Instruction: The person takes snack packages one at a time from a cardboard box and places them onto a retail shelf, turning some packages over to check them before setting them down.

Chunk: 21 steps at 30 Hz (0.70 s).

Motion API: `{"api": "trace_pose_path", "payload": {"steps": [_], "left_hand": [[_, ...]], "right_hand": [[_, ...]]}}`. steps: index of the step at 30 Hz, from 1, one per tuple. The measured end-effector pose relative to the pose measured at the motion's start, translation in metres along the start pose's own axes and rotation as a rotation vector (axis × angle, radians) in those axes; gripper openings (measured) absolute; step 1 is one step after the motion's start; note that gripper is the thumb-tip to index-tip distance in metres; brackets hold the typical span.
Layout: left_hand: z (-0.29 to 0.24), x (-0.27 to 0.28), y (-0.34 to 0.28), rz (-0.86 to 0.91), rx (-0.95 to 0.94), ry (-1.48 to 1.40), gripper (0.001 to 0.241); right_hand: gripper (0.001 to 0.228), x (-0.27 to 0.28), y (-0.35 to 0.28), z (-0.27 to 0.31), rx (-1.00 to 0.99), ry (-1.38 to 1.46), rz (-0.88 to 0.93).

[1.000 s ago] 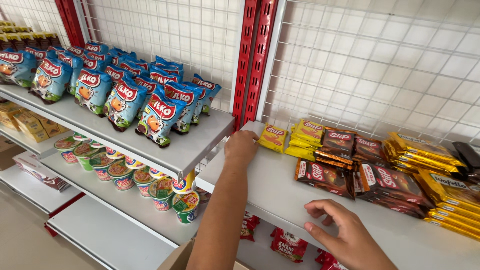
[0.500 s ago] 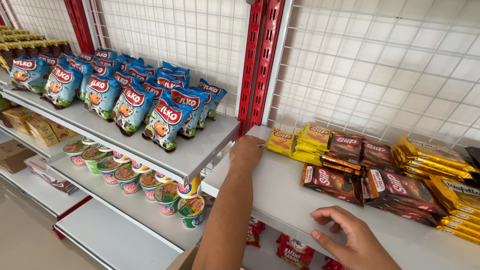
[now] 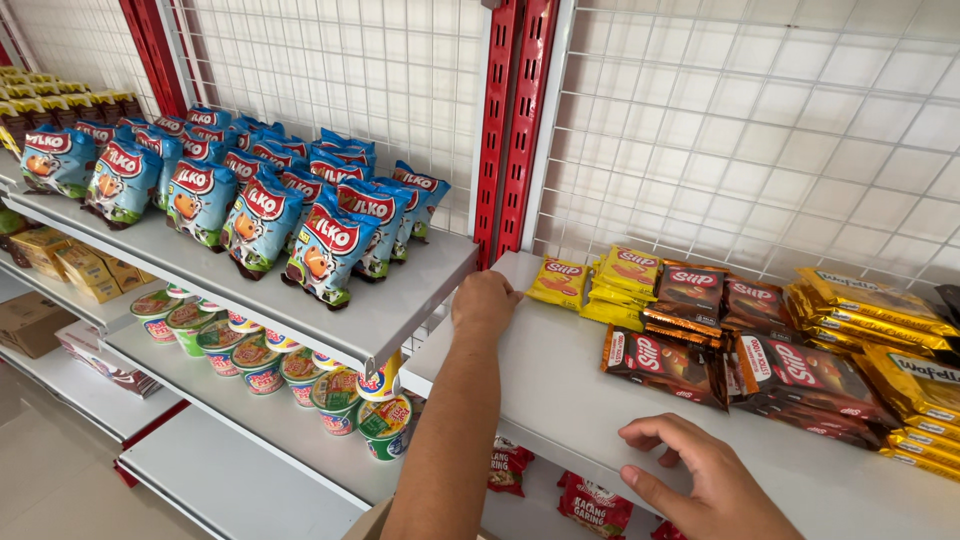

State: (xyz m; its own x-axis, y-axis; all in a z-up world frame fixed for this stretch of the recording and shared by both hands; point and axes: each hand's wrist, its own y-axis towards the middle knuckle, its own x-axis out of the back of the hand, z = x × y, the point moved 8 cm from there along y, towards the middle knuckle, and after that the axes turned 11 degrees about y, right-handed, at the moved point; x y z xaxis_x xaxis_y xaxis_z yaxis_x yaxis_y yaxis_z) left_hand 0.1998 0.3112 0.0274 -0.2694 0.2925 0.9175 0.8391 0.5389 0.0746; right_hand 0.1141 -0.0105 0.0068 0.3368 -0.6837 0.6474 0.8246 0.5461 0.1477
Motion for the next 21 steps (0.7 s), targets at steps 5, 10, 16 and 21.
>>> {"api": "trace_pose_path", "payload": {"steps": [5,10,16,21], "left_hand": [[0.007,-0.005,0.008,-0.012,0.006,-0.095,0.023],[0.015,-0.007,0.010,-0.084,0.021,-0.212,0.014],[-0.003,0.014,-0.042,-0.260,-0.156,-0.374,0.017],[-0.031,0.056,-0.158,-0.395,-0.554,-0.438,0.015]], "right_hand": [[0.032,0.000,0.001,-0.001,-0.018,0.019,-0.005],[0.033,0.001,-0.001,0.012,0.108,0.005,0.009],[0.031,-0.004,-0.002,0.018,0.214,-0.004,0.001],[0.032,-0.005,0.001,0.028,0.264,-0.017,0.009]]}}
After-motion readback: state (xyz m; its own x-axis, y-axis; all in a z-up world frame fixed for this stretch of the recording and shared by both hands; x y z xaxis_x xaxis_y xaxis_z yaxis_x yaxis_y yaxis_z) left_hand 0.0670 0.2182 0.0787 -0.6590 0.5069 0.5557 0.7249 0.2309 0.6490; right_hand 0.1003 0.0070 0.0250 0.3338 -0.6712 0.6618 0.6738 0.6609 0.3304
